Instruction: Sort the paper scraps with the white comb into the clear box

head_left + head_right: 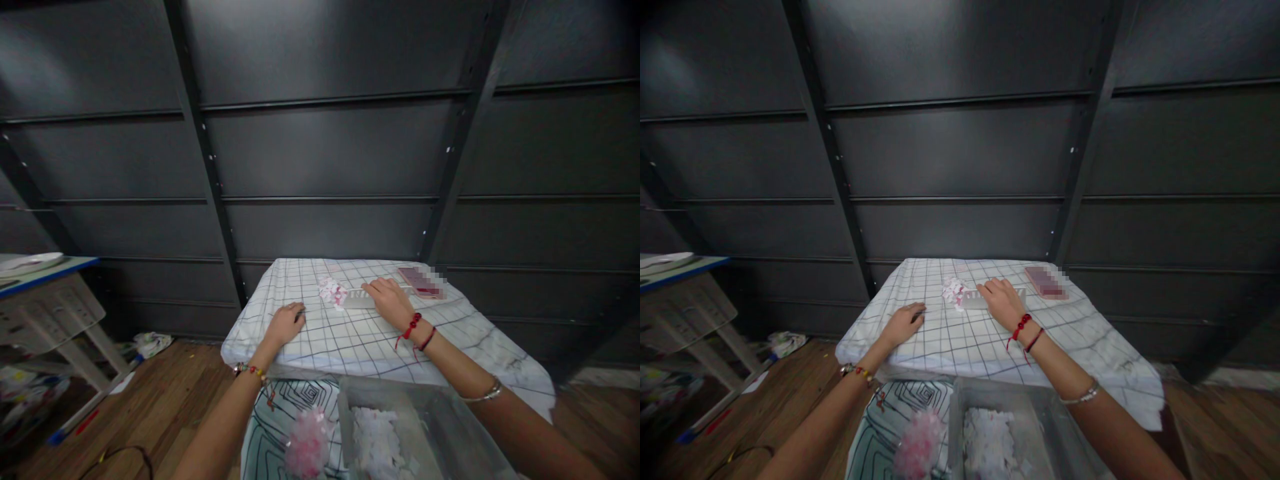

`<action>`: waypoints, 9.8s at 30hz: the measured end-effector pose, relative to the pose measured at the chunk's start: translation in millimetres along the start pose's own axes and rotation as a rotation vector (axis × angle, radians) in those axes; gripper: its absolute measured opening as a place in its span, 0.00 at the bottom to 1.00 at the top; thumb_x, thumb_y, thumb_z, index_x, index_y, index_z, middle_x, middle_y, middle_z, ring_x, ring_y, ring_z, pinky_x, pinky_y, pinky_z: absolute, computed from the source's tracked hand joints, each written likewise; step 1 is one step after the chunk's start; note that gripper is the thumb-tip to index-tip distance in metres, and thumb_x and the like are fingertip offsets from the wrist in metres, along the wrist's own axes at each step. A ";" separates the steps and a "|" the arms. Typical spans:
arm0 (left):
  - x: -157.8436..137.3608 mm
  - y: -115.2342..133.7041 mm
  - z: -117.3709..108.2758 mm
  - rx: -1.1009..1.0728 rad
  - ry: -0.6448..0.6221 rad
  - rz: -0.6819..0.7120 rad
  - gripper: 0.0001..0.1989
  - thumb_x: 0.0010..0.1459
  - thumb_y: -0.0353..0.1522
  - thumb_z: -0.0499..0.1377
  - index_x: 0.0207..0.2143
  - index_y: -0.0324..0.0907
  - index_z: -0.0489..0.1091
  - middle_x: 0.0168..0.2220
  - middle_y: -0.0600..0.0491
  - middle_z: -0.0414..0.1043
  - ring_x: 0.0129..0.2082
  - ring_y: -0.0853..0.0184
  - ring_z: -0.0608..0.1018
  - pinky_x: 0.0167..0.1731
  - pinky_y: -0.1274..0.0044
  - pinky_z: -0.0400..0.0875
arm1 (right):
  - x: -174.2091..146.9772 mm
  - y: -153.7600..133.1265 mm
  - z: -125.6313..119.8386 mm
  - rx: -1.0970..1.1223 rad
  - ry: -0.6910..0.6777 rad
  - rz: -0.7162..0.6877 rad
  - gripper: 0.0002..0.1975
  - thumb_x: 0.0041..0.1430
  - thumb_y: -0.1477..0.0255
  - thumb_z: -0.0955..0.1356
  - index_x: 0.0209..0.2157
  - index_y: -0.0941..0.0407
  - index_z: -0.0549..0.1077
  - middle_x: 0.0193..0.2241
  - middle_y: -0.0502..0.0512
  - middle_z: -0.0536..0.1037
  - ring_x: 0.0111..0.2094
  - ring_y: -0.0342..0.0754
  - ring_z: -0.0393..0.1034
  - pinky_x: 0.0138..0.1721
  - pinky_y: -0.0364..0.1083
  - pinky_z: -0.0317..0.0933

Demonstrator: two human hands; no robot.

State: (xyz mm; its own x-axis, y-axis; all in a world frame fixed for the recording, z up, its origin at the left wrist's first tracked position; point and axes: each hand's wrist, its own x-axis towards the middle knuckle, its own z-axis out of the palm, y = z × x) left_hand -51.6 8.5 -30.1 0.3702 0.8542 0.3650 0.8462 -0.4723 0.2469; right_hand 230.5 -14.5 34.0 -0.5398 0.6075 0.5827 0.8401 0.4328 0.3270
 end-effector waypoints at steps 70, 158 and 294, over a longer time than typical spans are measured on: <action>1.2 -4.3 4.3 0.024 0.015 0.028 0.14 0.56 0.30 0.50 0.45 0.40 0.67 0.47 0.49 0.69 0.48 0.65 0.69 0.50 0.75 0.59 | -18.5 -7.5 -30.0 0.483 -0.011 -0.191 0.16 0.50 0.86 0.56 0.34 0.57 0.69 0.29 0.55 0.71 0.33 0.47 0.61 0.36 0.46 0.57; 1.5 -2.1 2.7 0.037 0.019 0.043 0.15 0.56 0.29 0.50 0.45 0.38 0.67 0.47 0.48 0.69 0.48 0.64 0.69 0.50 0.75 0.59 | -7.4 -5.7 -6.6 0.231 -0.060 -0.022 0.17 0.48 0.87 0.57 0.36 0.59 0.70 0.30 0.55 0.71 0.34 0.48 0.60 0.38 0.45 0.53; 52.5 -3.5 13.0 0.292 -0.043 -0.225 0.14 0.58 0.31 0.46 0.41 0.36 0.67 0.41 0.43 0.65 0.41 0.60 0.70 0.37 0.73 0.65 | 119.6 26.6 58.1 0.044 -0.278 0.143 0.16 0.59 0.79 0.56 0.45 0.57 0.67 0.41 0.60 0.73 0.42 0.48 0.67 0.40 0.45 0.59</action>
State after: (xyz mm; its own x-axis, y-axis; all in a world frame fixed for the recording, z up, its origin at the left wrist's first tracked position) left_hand -30.2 57.8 -23.4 0.1727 0.9409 0.2913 0.9797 -0.1947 0.0479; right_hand 185.2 108.3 69.1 -0.4151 0.8204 0.3931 0.9088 0.3542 0.2205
